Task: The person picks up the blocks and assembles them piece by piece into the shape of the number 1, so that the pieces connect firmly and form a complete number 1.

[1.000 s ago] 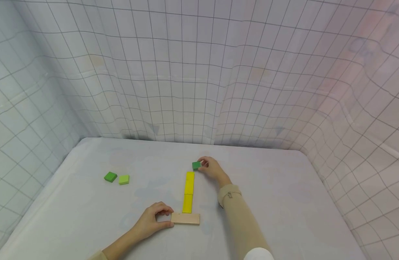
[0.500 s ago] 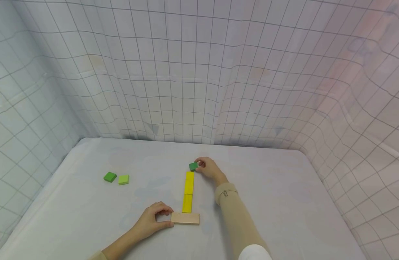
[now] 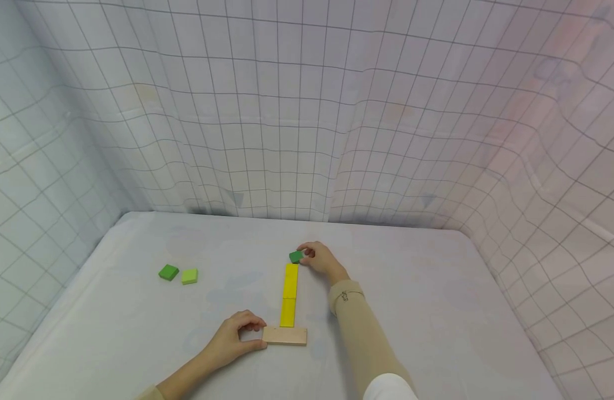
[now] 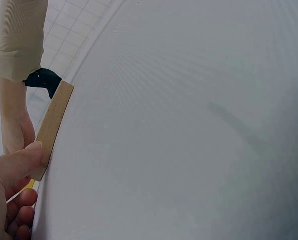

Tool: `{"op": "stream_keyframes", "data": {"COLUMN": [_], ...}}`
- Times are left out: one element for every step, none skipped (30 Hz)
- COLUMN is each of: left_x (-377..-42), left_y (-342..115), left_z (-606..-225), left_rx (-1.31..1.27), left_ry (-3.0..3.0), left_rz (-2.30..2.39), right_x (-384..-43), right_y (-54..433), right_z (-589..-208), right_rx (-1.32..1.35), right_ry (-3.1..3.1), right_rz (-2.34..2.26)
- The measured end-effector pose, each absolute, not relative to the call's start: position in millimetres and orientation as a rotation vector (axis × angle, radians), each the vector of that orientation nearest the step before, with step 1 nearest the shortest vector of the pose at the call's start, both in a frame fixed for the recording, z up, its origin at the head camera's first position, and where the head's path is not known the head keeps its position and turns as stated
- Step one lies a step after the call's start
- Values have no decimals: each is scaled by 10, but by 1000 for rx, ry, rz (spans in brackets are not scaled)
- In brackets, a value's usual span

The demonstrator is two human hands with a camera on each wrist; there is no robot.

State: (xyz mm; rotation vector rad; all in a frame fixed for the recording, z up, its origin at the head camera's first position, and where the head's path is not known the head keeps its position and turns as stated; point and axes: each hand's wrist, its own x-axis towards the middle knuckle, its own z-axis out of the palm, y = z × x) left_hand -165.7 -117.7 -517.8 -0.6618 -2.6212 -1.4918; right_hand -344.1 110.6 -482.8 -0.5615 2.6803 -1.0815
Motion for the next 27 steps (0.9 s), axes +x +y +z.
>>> {"op": "stream_keyframes", "data": {"left_x": [-1656, -1656, -1654, -1653, -1652, -1650, -1648, -1647, -1647, -1648, -1648, -1649, -1650, -1652, -1653, -1654, -1656, -1657, -1657, -1657, -1656, -1656, -1655, -1654, -1653, -1652, -1651], "left_y": [-1178, -1180, -1181, -1183, -1184, -1183, -1184, -1184, -1183, -1183, -1183, -1183, -1182, -1182, -1183, -1183, -1184, -1183, -1184, -1183, -1183, -1181, -1180, -1178, -1177, -1175, -1173], "left_z": [-5178, -5180, -5181, -5183, -5185, -5185, -5185, -5187, -5188, -5189, -5190, -5191, -5193, -5196, -5200, -5203, -5208, -5213, -5216, -5219, -5222, -5224, -5225, -5226, -5227, -5227, -5228], "left_rx": [-662, -662, -667, -669, -671, -677, -680, -684, -690, -688, -686, -684, -679, -675, -673, -668, -666, -666, -665, -664, -664, -662, -662, -661, -661, -661, -662], "left_ry": [-2621, -2622, -2617, -2613, -2610, -2601, -2596, -2589, -2580, -2582, -2582, -2584, -2590, -2595, -2599, -2605, -2609, -2612, -2614, -2616, -2618, -2619, -2619, -2618, -2617, -2616, -2615], "left_rz": [-1492, -1490, -1487, -1483, -1479, -1476, -1475, -1472, -1471, -1474, -1479, -1483, -1485, -1487, -1488, -1489, -1488, -1487, -1486, -1486, -1484, -1483, -1484, -1486, -1487, -1488, -1488], "right_x": [-3441, -3438, -3434, -3427, -3420, -3416, -3409, -3405, -3400, -3399, -3399, -3401, -3405, -3410, -3415, -3422, -3428, -3433, -3437, -3435, -3431, -3426, -3427, -3421, -3417, -3414, -3414], "right_y": [1109, 1111, 1116, 1120, 1126, 1132, 1135, 1138, 1140, 1141, 1142, 1142, 1144, 1143, 1141, 1140, 1138, 1135, 1132, 1129, 1128, 1127, 1129, 1127, 1127, 1127, 1127], "right_z": [-4828, -4826, -4826, -4824, -4820, -4820, -4816, -4814, -4810, -4807, -4805, -4805, -4809, -4812, -4816, -4822, -4827, -4833, -4836, -4834, -4831, -4829, -4833, -4829, -4827, -4826, -4829], "right_rx": [-559, -561, -569, -584, -598, -614, -625, -636, -646, -648, -651, -651, -650, -649, -646, -638, -633, -623, -614, -611, -611, -611, -615, -618, -620, -622, -625], "right_ry": [2676, 2674, 2674, 2672, 2672, 2671, 2671, 2671, 2671, 2669, 2666, 2663, 2661, 2658, 2655, 2651, 2648, 2646, 2643, 2644, 2642, 2643, 2643, 2646, 2647, 2649, 2649], "right_rz": [-1083, -1086, -1090, -1091, -1093, -1101, -1108, -1113, -1113, -1115, -1114, -1113, -1110, -1107, -1104, -1103, -1101, -1103, -1105, -1102, -1101, -1098, -1098, -1096, -1096, -1095, -1095]}}
